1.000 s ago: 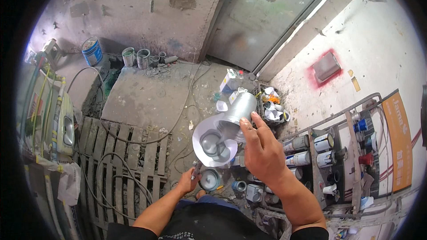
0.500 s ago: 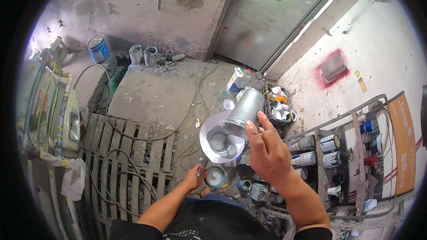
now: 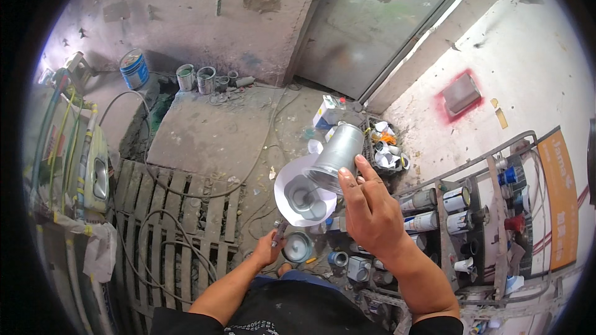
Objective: The person prepares a spray gun by attaching a hose and filling it with paint from a can. They then spray paint a car bumper and a side mirror that are resting on a wooden pallet in a workshop.
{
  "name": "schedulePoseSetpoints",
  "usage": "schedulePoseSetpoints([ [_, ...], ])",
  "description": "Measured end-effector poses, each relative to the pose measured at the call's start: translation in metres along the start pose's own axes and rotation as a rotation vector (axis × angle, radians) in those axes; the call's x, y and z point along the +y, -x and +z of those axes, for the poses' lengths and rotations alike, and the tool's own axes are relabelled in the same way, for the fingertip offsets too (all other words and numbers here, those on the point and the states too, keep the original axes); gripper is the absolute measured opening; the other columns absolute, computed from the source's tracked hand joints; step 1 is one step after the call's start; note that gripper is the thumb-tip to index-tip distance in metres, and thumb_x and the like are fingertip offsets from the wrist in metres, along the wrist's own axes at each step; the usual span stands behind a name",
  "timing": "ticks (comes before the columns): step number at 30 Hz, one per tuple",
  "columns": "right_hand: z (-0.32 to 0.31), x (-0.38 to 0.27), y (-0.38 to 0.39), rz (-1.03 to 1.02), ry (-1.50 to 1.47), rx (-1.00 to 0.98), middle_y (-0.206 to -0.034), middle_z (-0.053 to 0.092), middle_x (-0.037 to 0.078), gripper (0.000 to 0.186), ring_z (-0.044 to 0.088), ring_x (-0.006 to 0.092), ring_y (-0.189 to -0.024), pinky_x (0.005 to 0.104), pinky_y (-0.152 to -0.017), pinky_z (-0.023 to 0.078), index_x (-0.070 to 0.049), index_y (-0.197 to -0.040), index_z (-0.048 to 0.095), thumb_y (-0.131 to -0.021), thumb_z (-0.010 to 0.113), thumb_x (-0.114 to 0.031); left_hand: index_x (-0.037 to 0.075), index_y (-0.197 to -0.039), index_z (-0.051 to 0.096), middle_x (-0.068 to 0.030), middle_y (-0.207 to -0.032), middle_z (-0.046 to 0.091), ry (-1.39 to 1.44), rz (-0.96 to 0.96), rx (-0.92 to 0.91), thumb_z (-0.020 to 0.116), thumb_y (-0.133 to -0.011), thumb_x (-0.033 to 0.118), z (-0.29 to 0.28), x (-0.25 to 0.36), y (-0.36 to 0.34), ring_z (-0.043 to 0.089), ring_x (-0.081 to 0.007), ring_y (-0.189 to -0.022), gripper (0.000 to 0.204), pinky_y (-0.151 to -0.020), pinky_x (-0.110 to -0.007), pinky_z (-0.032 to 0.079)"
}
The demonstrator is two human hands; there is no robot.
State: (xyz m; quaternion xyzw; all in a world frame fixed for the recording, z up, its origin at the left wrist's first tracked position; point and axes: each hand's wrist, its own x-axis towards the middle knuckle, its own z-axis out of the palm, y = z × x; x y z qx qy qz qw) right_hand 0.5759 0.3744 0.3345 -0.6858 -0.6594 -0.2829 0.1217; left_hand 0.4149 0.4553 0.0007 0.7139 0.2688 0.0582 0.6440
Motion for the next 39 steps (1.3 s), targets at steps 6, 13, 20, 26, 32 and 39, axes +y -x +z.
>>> schedulePoseSetpoints([
  [6, 0.003, 0.001, 0.001, 0.025, -0.032, 0.01, -0.075, 0.048, 0.013, 0.047, 0.061, 0.0421, -0.103, 0.0393, -0.074, 0.055, 0.002, -0.124, 0.05, -0.078, 0.059, 0.002, 0.006, -0.102, 0.057, -0.0189, -0.088, 0.065, 0.004, 0.032, 0.006, 0.061, -0.086, 0.024, 0.001, -0.005, 0.001, 0.063, -0.0372, -0.086, 0.024, -0.074, -0.04, 0.048],
  [13, 0.0, 0.0, 0.0, 0.035, -0.026, -0.006, -0.078, 0.05, 0.014, 0.047, 0.061, 0.0423, -0.103, 0.0391, -0.076, 0.055, 0.002, -0.124, 0.05, -0.078, 0.059, 0.003, 0.005, -0.101, 0.057, -0.0183, -0.089, 0.065, -0.007, 0.01, -0.011, 0.061, -0.086, 0.023, 0.0, -0.003, 0.0, 0.064, -0.0358, -0.086, 0.024, -0.073, -0.039, 0.048],
  [20, 0.001, 0.004, 0.003, 0.031, -0.019, 0.013, -0.079, 0.051, 0.015, 0.048, 0.061, 0.0425, -0.103, 0.0391, -0.076, 0.055, 0.002, -0.125, 0.05, -0.078, 0.059, 0.003, 0.005, -0.102, 0.056, -0.0181, -0.089, 0.065, 0.012, 0.035, -0.021, 0.061, -0.086, 0.022, 0.002, -0.004, -0.002, 0.063, -0.0352, -0.085, 0.023, -0.074, -0.038, 0.048],
  [26, 0.006, 0.004, 0.005, 0.049, -0.017, 0.0, -0.083, 0.054, 0.017, 0.047, 0.061, 0.0407, -0.103, 0.0382, -0.074, 0.056, 0.0, -0.124, 0.05, -0.079, 0.058, 0.003, 0.007, -0.108, 0.056, -0.0191, -0.094, 0.065, -0.054, 0.003, -0.029, 0.061, -0.087, 0.024, 0.0, -0.006, -0.003, 0.063, -0.0367, -0.09, 0.027, -0.076, -0.041, 0.047],
  [32, 0.008, -0.003, 0.004, 0.073, -0.019, 0.007, -0.104, 0.059, 0.026, 0.04, 0.063, 0.0382, -0.099, 0.0381, -0.072, 0.056, 0.0, -0.12, 0.051, -0.081, 0.055, 0.006, 0.001, -0.117, 0.053, -0.0197, -0.098, 0.066, -0.154, 0.21, 0.055, 0.065, -0.086, 0.016, 0.007, -0.03, -0.001, 0.064, -0.0363, -0.087, 0.037, -0.076, -0.042, 0.05],
  [39, 0.009, -0.013, 0.002, 0.083, -0.087, -0.003, -0.111, 0.057, 0.027, 0.04, 0.059, 0.0416, -0.108, 0.0418, -0.08, 0.054, 0.003, -0.12, 0.047, -0.081, 0.051, 0.01, 0.006, -0.105, 0.053, -0.0187, -0.086, 0.062, -0.092, 0.046, 0.008, 0.062, -0.088, 0.021, 0.002, -0.015, 0.003, 0.06, -0.0359, -0.079, 0.025, -0.071, -0.041, 0.047],
])
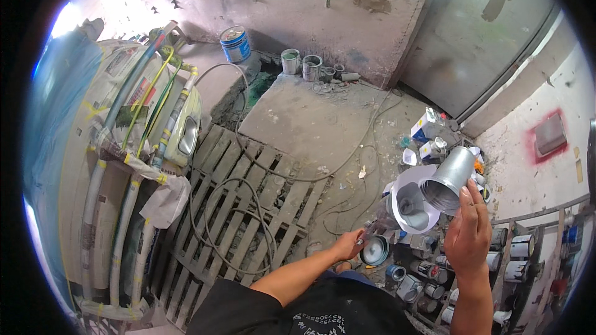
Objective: The person prepares a spray gun by attaching a hose and filling it with paint from a can. They then spray paint a car bumper and a side mirror that are resting on a wooden pallet in a workshop.
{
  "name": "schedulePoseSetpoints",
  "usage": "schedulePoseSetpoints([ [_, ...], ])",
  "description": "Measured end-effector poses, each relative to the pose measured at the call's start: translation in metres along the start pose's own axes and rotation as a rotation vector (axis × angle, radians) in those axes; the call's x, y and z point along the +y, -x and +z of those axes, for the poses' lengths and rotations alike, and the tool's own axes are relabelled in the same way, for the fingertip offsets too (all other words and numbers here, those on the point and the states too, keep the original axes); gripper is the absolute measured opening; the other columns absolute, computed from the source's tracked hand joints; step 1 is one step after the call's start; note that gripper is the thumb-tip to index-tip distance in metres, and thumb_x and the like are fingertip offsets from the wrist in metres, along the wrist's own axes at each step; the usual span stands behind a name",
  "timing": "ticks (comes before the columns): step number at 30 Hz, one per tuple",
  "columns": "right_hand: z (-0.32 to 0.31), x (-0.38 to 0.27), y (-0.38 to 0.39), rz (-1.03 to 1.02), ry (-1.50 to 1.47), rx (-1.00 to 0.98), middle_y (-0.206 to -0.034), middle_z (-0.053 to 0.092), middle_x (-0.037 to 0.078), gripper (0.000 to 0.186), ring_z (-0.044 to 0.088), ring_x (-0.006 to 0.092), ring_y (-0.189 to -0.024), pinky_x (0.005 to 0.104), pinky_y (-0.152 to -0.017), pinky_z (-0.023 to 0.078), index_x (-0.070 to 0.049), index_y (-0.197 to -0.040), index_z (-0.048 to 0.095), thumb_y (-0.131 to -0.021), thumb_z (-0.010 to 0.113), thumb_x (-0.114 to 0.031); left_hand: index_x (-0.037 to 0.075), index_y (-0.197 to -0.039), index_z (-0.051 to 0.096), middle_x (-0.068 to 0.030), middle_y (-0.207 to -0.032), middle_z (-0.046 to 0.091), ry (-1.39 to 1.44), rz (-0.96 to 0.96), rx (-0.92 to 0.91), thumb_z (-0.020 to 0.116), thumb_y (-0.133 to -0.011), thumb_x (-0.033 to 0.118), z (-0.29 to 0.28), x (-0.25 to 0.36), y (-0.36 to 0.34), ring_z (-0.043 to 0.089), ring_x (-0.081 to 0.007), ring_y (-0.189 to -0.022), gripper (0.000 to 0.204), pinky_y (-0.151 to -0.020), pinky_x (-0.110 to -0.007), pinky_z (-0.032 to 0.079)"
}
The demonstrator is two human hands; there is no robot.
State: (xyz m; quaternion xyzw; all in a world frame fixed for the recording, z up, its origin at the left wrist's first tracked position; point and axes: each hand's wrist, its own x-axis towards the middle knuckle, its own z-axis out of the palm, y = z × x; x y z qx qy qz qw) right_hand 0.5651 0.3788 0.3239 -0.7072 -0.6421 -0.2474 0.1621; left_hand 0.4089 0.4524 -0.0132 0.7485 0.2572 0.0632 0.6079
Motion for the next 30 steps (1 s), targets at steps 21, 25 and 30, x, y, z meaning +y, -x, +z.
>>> schedulePoseSetpoints([
  [21, 0.007, 0.006, -0.004, 0.136, -0.06, 0.038, -0.119, 0.057, 0.022, 0.038, 0.057, 0.0374, -0.11, 0.0429, -0.092, 0.048, 0.002, -0.122, 0.05, -0.084, 0.049, 0.007, 0.003, -0.115, 0.053, -0.0196, -0.097, 0.063, -0.024, 0.04, 0.053, 0.064, -0.087, 0.022, 0.011, -0.031, -0.004, 0.062, -0.0348, -0.089, 0.036, -0.079, -0.04, 0.049],
  [25, 0.008, 0.011, -0.003, 0.255, -0.185, 0.002, -0.113, 0.059, 0.023, 0.036, 0.06, 0.0383, -0.103, 0.0422, -0.088, 0.049, 0.003, -0.119, 0.051, -0.083, 0.05, 0.004, 0.004, -0.112, 0.054, -0.0197, -0.099, 0.065, 0.038, 0.031, 0.033, 0.064, -0.087, 0.018, 0.003, -0.022, 0.0, 0.063, -0.0316, -0.089, 0.03, -0.079, -0.039, 0.047],
  [30, 0.002, 0.022, 0.006, 0.426, -0.277, 0.068, -0.1, 0.06, 0.021, 0.038, 0.061, 0.031, -0.078, 0.0367, -0.07, 0.05, 0.004, -0.12, 0.051, -0.082, 0.051, 0.004, 0.003, -0.107, 0.056, -0.0166, -0.093, 0.065, 0.047, -0.074, -0.016, 0.062, -0.087, 0.023, 0.004, -0.005, -0.001, 0.062, -0.0265, -0.086, 0.029, -0.076, -0.037, 0.047],
])
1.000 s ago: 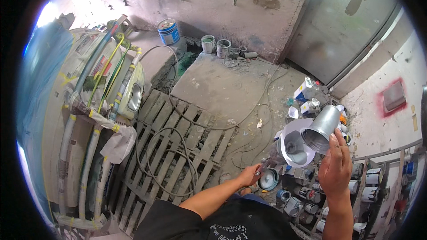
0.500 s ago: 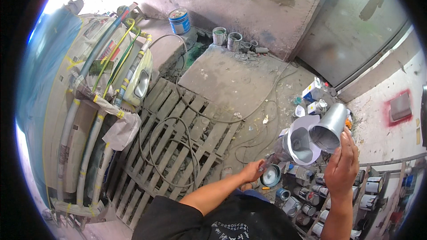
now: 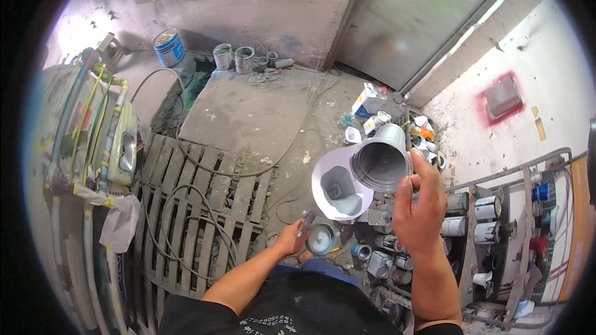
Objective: The person prepares a spray gun by attaching a hose and filling it with paint from a can. They then spray paint a car bumper and a side mirror that are resting on a wooden pallet in a workshop.
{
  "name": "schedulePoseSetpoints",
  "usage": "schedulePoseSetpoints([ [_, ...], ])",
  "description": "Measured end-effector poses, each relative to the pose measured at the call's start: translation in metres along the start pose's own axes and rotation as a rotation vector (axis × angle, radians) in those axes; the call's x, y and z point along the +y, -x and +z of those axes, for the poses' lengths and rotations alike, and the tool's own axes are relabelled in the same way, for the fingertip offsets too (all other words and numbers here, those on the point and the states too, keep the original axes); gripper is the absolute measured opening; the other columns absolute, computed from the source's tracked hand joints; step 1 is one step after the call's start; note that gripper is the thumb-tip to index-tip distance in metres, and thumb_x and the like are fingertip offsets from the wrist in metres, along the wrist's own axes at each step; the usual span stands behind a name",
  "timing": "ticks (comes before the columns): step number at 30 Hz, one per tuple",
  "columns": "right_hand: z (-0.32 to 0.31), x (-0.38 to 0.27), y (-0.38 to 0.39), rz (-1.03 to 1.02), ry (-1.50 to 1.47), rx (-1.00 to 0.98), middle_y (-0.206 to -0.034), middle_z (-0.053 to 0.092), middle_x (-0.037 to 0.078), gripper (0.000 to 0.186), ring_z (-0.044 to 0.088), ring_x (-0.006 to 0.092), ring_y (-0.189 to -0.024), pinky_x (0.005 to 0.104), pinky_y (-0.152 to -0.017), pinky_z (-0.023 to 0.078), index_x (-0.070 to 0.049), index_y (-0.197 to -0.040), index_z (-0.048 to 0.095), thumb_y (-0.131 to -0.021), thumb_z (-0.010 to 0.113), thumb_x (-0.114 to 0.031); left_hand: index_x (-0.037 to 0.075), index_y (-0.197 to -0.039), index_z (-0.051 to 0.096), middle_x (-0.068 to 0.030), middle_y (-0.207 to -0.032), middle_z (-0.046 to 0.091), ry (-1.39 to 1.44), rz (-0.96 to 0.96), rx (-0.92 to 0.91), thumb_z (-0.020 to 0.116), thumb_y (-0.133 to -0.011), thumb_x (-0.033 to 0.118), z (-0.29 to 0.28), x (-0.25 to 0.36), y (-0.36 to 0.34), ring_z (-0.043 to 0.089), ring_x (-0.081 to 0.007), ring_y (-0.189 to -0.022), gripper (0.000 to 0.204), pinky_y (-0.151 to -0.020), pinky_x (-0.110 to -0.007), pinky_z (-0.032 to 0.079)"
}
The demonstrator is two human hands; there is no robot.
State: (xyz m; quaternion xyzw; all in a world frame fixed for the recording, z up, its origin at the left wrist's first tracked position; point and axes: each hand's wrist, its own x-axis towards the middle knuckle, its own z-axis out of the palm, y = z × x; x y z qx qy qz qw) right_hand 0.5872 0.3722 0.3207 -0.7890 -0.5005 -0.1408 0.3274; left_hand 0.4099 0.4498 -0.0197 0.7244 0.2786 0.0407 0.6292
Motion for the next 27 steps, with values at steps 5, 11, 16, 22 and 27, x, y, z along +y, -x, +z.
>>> schedulePoseSetpoints([
  [5, -0.008, 0.022, 0.005, 0.177, -0.108, 0.023, -0.093, 0.062, 0.018, 0.04, 0.059, 0.0187, -0.068, 0.0312, -0.064, 0.049, 0.004, -0.122, 0.05, -0.082, 0.052, 0.004, 0.004, -0.108, 0.056, -0.0217, -0.092, 0.064, 0.033, 0.04, -0.011, 0.061, -0.086, 0.022, 0.007, 0.009, -0.005, 0.061, -0.0408, -0.088, 0.029, -0.073, -0.041, 0.048],
  [11, -0.022, 0.058, 0.014, 0.563, -0.402, 0.044, -0.084, 0.061, 0.007, 0.039, 0.056, 0.0104, -0.071, 0.0262, -0.066, 0.047, 0.001, -0.123, 0.05, -0.084, 0.054, 0.0, 0.002, -0.103, 0.056, -0.0096, -0.087, 0.063, 0.01, -0.009, -0.054, 0.063, -0.087, 0.02, 0.028, -0.004, -0.018, 0.058, -0.0169, -0.082, 0.025, -0.074, -0.032, 0.047],
  [16, -0.035, 0.103, 0.029, 0.735, -0.534, 0.068, -0.085, 0.058, 0.004, 0.037, 0.052, 0.0078, -0.072, 0.0243, -0.067, 0.045, 0.001, -0.123, 0.05, -0.086, 0.055, -0.002, 0.006, -0.107, 0.057, -0.0177, -0.087, 0.065, -0.011, -0.034, -0.102, 0.062, -0.085, 0.023, 0.047, 0.012, -0.03, 0.063, -0.0342, -0.081, 0.028, -0.071, -0.04, 0.047],
  [22, -0.058, 0.155, 0.047, 0.957, -0.639, 0.119, -0.084, 0.057, 0.004, 0.041, 0.055, 0.009, -0.074, 0.0247, -0.068, 0.047, 0.001, -0.127, 0.046, -0.087, 0.054, -0.003, 0.006, -0.102, 0.058, -0.015, -0.085, 0.065, -0.011, -0.033, -0.166, 0.064, -0.085, 0.021, 0.084, 0.012, -0.052, 0.062, -0.0275, -0.077, 0.023, -0.071, -0.036, 0.047],
  [27, -0.071, 0.209, 0.071, 1.084, -0.822, 0.224, -0.082, 0.057, 0.004, 0.043, 0.058, 0.0102, -0.073, 0.0271, -0.069, 0.051, 0.002, -0.128, 0.044, -0.087, 0.055, -0.002, 0.004, -0.104, 0.059, -0.0125, -0.086, 0.066, -0.018, -0.137, -0.252, 0.065, -0.085, 0.017, 0.114, 0.016, -0.076, 0.061, -0.0204, -0.078, 0.023, -0.072, -0.034, 0.048],
])
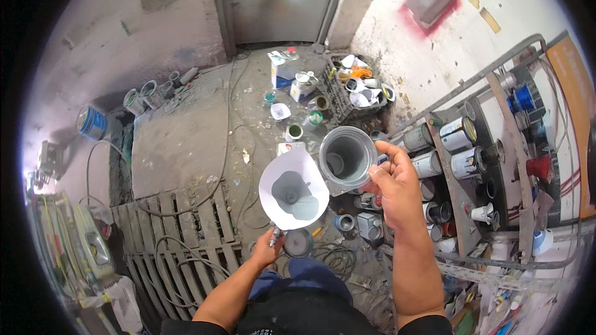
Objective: The person prepares a spray gun by attaching a hose and filling it with paint from a can. They then spray paint a car bumper and a side mirror that are resting on a wooden pallet in a workshop.
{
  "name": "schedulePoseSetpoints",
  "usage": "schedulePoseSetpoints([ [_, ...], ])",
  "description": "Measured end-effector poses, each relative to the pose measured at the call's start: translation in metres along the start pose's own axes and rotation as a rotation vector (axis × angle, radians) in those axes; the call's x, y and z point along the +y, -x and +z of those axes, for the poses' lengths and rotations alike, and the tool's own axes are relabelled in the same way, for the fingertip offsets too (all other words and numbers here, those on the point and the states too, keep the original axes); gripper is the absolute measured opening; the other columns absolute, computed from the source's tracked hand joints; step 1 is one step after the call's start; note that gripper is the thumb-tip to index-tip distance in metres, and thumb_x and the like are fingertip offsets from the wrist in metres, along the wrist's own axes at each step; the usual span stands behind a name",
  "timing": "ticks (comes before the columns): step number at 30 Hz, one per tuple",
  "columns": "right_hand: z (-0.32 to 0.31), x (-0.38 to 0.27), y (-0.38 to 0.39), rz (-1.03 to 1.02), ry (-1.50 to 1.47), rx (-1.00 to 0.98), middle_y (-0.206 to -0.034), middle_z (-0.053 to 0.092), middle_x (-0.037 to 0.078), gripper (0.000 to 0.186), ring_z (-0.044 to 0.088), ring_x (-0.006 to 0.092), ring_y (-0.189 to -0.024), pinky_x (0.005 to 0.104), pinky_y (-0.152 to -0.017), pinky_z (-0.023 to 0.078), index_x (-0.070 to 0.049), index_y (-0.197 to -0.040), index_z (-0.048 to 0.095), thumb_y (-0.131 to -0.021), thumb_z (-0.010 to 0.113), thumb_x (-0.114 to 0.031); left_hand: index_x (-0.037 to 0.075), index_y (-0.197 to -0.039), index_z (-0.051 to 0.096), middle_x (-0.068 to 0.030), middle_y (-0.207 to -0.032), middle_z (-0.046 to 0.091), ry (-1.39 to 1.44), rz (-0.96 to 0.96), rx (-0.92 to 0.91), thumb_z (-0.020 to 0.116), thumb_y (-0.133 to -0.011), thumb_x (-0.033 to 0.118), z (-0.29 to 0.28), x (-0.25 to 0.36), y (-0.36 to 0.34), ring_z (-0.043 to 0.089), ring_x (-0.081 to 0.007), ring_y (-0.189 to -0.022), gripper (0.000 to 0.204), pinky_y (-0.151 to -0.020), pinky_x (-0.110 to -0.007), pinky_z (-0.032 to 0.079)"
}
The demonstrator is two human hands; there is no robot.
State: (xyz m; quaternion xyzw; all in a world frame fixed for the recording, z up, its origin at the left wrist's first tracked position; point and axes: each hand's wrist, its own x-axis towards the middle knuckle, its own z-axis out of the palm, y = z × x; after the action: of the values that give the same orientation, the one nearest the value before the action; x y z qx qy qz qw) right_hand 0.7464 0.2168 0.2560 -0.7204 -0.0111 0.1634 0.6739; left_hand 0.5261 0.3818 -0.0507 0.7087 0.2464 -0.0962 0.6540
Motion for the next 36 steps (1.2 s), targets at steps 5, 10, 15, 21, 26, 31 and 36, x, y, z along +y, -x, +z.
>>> schedulePoseSetpoints([
  [5, -0.054, 0.023, -0.034, 0.123, -0.147, 0.08, -0.081, 0.057, 0.003, 0.044, 0.06, 0.0121, -0.075, 0.0331, -0.071, 0.055, 0.001, -0.128, 0.042, -0.086, 0.055, -0.001, 0.004, -0.108, 0.06, -0.0058, -0.088, 0.065, 0.032, 0.021, -0.037, 0.063, -0.087, 0.014, 0.025, -0.009, -0.031, 0.059, -0.0156, -0.078, 0.023, -0.071, -0.03, 0.046],
  [10, -0.121, 0.094, -0.074, 0.24, -0.141, 0.269, -0.084, 0.056, 0.005, 0.046, 0.059, 0.0149, -0.076, 0.0333, -0.07, 0.052, 0.003, -0.129, 0.039, -0.086, 0.054, 0.001, 0.003, -0.095, 0.061, -0.0033, -0.081, 0.062, -0.247, 0.321, 0.037, 0.061, -0.09, 0.016, 0.035, -0.042, -0.051, 0.054, -0.0178, -0.07, 0.013, -0.065, -0.03, 0.044],
  [15, -0.175, 0.252, -0.118, 0.22, -0.226, 0.37, -0.082, 0.058, 0.007, 0.048, 0.058, 0.0143, -0.075, 0.0302, -0.07, 0.05, 0.006, -0.129, 0.037, -0.085, 0.057, 0.001, 0.003, -0.084, 0.058, -0.001, -0.065, 0.051, -0.197, -0.073, 0.1, 0.056, -0.09, 0.017, 0.03, 0.023, -0.062, 0.048, -0.0141, -0.062, 0.015, -0.057, -0.03, 0.04],
  [21, -0.182, 0.46, -0.142, 0.351, -0.174, 0.47, -0.081, 0.06, 0.006, 0.05, 0.057, 0.0125, -0.074, 0.0273, -0.071, 0.048, 0.005, -0.131, 0.037, -0.086, 0.059, -0.002, 0.001, -0.086, 0.056, -0.0028, -0.071, 0.052, -0.252, -0.078, 0.122, 0.057, -0.088, 0.015, 0.018, -0.013, -0.107, 0.049, -0.0131, -0.064, 0.015, -0.059, -0.03, 0.04],
  [26, -0.162, 0.568, -0.156, 0.406, -0.181, 0.538, -0.083, 0.059, 0.005, 0.048, 0.056, 0.0127, -0.077, 0.0275, -0.075, 0.046, 0.005, -0.13, 0.039, -0.086, 0.058, -0.003, 0.005, -0.097, 0.054, -0.0003, -0.072, 0.051, 0.032, -0.195, 0.204, 0.06, -0.089, 0.018, 0.014, -0.048, -0.136, 0.046, -0.0086, -0.062, 0.016, -0.054, -0.026, 0.036],
  [31, -0.15, 0.623, -0.165, 0.412, -0.091, 0.539, -0.085, 0.058, 0.004, 0.05, 0.055, 0.0125, -0.079, 0.0271, -0.078, 0.044, 0.003, -0.132, 0.039, -0.086, 0.059, -0.003, 0.005, -0.101, 0.053, -0.0015, -0.071, 0.05, -0.044, -0.238, 0.266, 0.059, -0.089, 0.016, 0.01, -0.07, -0.153, 0.045, -0.0093, -0.06, 0.017, -0.053, -0.026, 0.036],
  [36, -0.147, 0.647, -0.17, 0.399, -0.121, 0.512, -0.085, 0.057, 0.003, 0.051, 0.053, 0.0107, -0.079, 0.025, -0.077, 0.043, 0.002, -0.132, 0.039, -0.086, 0.061, -0.005, 0.005, -0.103, 0.052, -0.002, -0.07, 0.049, -0.064, -0.265, 0.279, 0.06, -0.089, 0.018, 0.003, -0.087, -0.15, 0.044, -0.0098, -0.059, 0.02, -0.052, -0.027, 0.036],
])
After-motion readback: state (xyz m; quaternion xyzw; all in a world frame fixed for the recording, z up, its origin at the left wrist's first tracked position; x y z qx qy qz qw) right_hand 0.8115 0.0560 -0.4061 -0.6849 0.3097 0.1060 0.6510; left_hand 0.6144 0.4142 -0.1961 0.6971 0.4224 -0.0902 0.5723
